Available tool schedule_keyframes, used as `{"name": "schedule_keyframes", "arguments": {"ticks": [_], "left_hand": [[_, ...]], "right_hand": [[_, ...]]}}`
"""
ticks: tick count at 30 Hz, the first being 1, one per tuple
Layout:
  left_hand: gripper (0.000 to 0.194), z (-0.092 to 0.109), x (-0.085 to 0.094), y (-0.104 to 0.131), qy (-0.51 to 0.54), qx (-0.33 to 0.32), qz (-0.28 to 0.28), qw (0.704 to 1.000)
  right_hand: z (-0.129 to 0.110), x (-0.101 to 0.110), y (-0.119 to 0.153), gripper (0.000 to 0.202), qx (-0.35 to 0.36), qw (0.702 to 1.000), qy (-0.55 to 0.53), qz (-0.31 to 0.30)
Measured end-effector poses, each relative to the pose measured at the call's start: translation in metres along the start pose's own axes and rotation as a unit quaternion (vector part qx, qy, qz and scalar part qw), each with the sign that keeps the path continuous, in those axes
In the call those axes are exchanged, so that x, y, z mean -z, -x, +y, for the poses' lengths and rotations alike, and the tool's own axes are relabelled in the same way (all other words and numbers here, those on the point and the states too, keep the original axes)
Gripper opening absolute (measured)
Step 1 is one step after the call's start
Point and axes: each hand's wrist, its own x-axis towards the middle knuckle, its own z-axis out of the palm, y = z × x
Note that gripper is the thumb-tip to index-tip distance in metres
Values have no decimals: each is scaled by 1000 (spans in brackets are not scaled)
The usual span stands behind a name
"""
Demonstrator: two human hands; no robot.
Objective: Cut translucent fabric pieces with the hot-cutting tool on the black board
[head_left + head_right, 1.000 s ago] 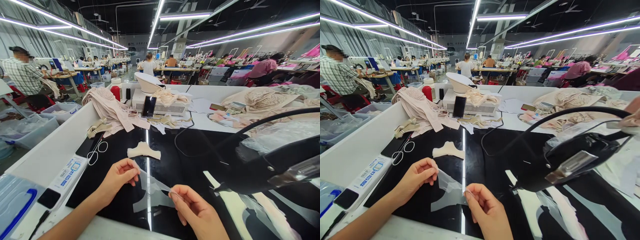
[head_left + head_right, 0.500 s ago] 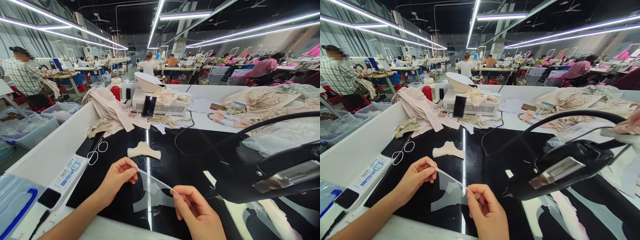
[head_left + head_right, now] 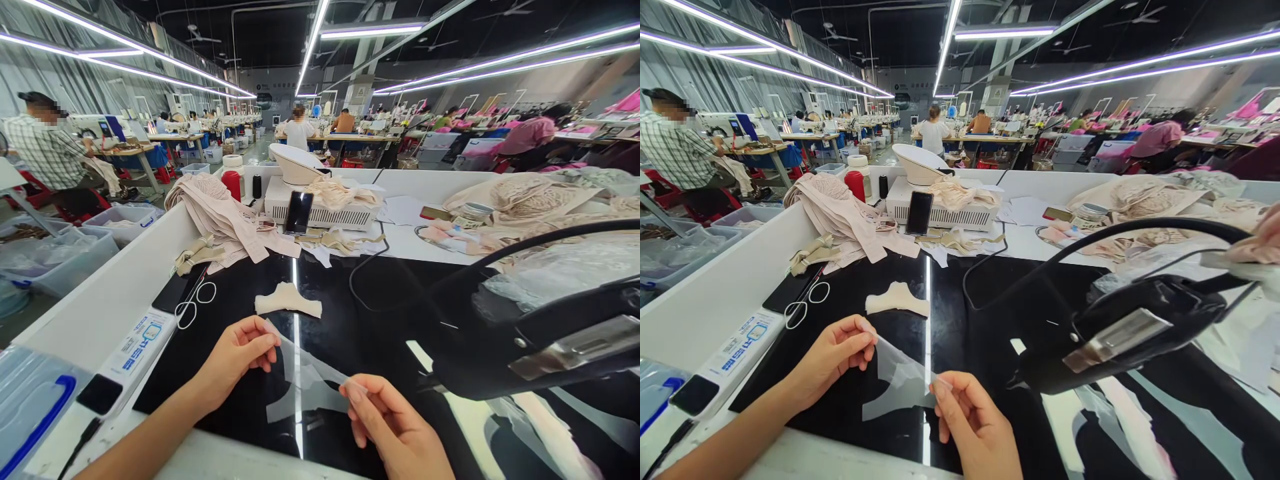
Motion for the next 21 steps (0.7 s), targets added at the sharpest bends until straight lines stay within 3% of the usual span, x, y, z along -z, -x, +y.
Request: {"name": "schedule_keyframes", "arguments": {"ticks": [6,21], "left_hand": [[38,1,-1,-1,6,32,-10,999],[39,-4,0,-5,59,53,-4,997]], "right_hand": [[0,2,-1,53,-48,997,-43,-37],[1,-1,1,46,-110,969,-181,-130]]}}
